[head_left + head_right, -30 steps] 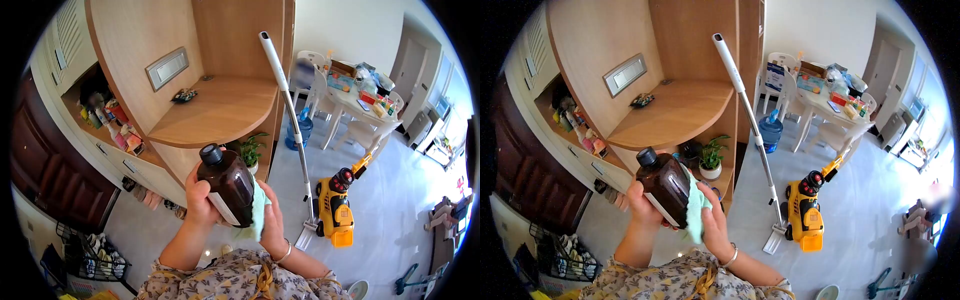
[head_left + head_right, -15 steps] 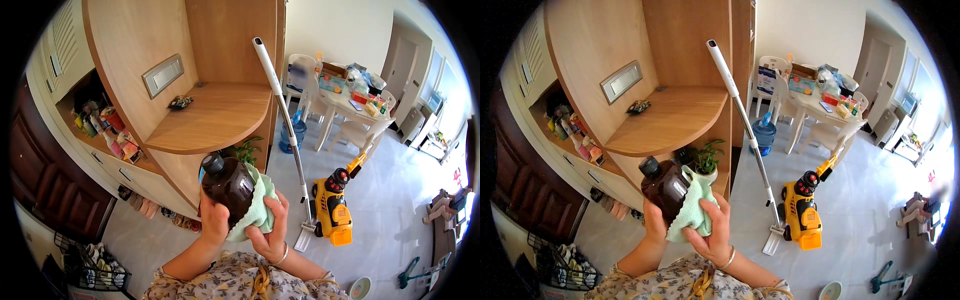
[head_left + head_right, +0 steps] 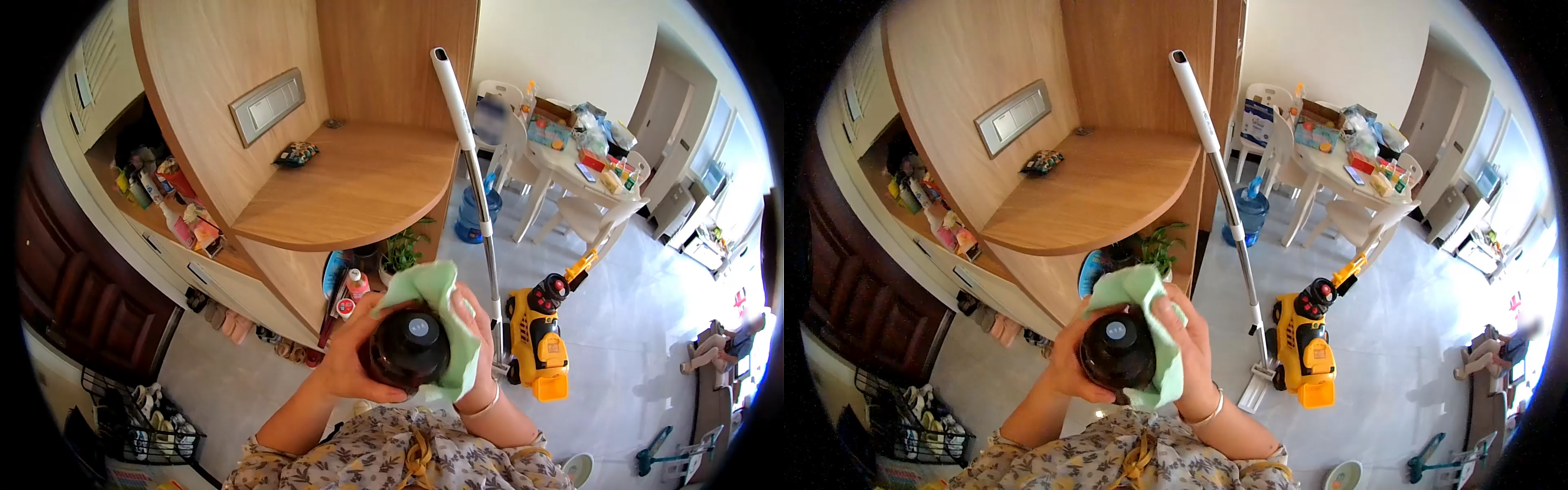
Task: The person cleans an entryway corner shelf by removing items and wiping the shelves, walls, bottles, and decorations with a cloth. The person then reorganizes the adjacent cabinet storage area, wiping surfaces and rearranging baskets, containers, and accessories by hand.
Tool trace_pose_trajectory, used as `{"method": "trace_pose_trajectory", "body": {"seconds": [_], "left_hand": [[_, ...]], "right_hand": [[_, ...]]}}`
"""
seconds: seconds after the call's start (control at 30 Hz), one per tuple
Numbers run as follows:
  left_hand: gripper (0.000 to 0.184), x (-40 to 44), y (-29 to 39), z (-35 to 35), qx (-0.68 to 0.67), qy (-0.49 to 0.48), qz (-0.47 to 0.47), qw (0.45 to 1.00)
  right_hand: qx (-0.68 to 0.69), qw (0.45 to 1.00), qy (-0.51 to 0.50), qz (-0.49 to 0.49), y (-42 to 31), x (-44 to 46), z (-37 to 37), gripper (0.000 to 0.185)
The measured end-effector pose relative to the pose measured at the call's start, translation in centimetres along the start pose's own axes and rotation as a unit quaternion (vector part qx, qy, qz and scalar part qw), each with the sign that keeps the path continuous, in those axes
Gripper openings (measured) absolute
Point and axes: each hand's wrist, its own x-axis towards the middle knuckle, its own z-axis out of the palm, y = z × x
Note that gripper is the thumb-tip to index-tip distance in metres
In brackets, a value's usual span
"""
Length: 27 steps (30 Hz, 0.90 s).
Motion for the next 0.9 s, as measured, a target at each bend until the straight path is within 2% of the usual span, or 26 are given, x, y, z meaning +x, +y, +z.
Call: {"method": "trace_pose_trajectory", "body": {"seconds": [0.1, 0.13, 0.17, 0.23, 0.27, 0.43, 0.5, 0.53, 0.6, 0.63, 0.7, 0.73, 0.77, 0.8, 0.83, 0.9], "left_hand": [[0.097, 0.0, -0.2, 0.1, 0.042, 0.034, 0.008, 0.999], [0.094, 0.1, 0.6, -0.1, 0.123, 0.043, 0.002, 0.991], [0.094, 0.3, 1.0, 0.0, 0.120, 0.043, 0.001, 0.992], [0.091, 0.6, 1.3, 0.0, 0.240, 0.038, 0.032, 0.970], [0.089, 0.3, 0.9, -0.3, 0.233, 0.037, 0.023, 0.971], [0.088, 1.1, 0.7, -1.2, 0.231, 0.009, 0.051, 0.972], [0.091, 1.4, 1.1, -1.5, 0.233, 0.004, 0.028, 0.972], [0.091, 1.4, 0.8, -1.7, 0.233, 0.005, 0.027, 0.972], [0.092, 1.4, -0.2, -2.0, 0.099, -0.004, 0.030, 0.995], [0.093, 1.5, 0.0, -1.4, 0.004, 0.022, -0.025, 0.999], [0.101, 1.3, -0.7, -1.2, -0.141, 0.048, -0.027, 0.988], [0.101, 1.6, -0.8, -1.0, -0.140, 0.049, -0.029, 0.989], [0.107, 2.1, -0.7, -0.7, -0.217, 0.095, -0.023, 0.971], [0.114, 2.5, -0.5, -0.4, -0.292, 0.141, -0.015, 0.946], [0.119, 2.8, -0.2, 0.0, -0.316, 0.184, -0.012, 0.931], [0.114, 3.4, -0.7, 0.3, -0.312, 0.193, 0.066, 0.928]], "right_hand": [[0.023, 0.999, -0.019, -0.012, 0.1, 0.7, -0.7, 0.039], [-0.040, 0.994, -0.069, -0.079, 0.3, 0.8, -1.1, 0.039], [-0.095, 0.978, -0.111, -0.151, 0.5, 1.0, -1.4, 0.040], [-0.254, 0.940, -0.160, -0.160, -1.5, 0.7, -0.7, 0.037], [-0.240, 0.951, -0.150, -0.125, -1.8, 1.1, -0.5, 0.029], [-0.192, 0.970, -0.127, -0.075, -1.1, 1.7, -0.8, 0.021], [-0.049, 0.990, -0.121, -0.045, 0.2, 2.2, -1.5, 0.023], [-0.049, 0.990, -0.122, -0.044, 0.9, 2.3, -1.8, 0.023], [0.139, 0.985, -0.102, 0.026, 2.3, 2.3, -2.0, 0.030], [0.133, 0.987, -0.084, 0.027, 2.8, 2.2, -1.8, 0.039], [0.178, 0.976, -0.127, 0.017, 3.4, 1.8, -1.8, 0.045], [0.160, 0.978, -0.133, 0.012, 4.2, 1.6, -2.0, 0.049], [0.143, 0.980, -0.137, 0.008, 5.0, 1.3, -2.1, 0.054], [0.000, 0.992, -0.122, -0.018, 5.4, 0.8, -2.1, 0.061], [0.077, 0.990, -0.109, 0.050, 5.6, 0.3, -1.7, 0.064], [0.207, 0.963, -0.038, 0.166, 5.3, -0.6, -0.7, 0.072]]}}
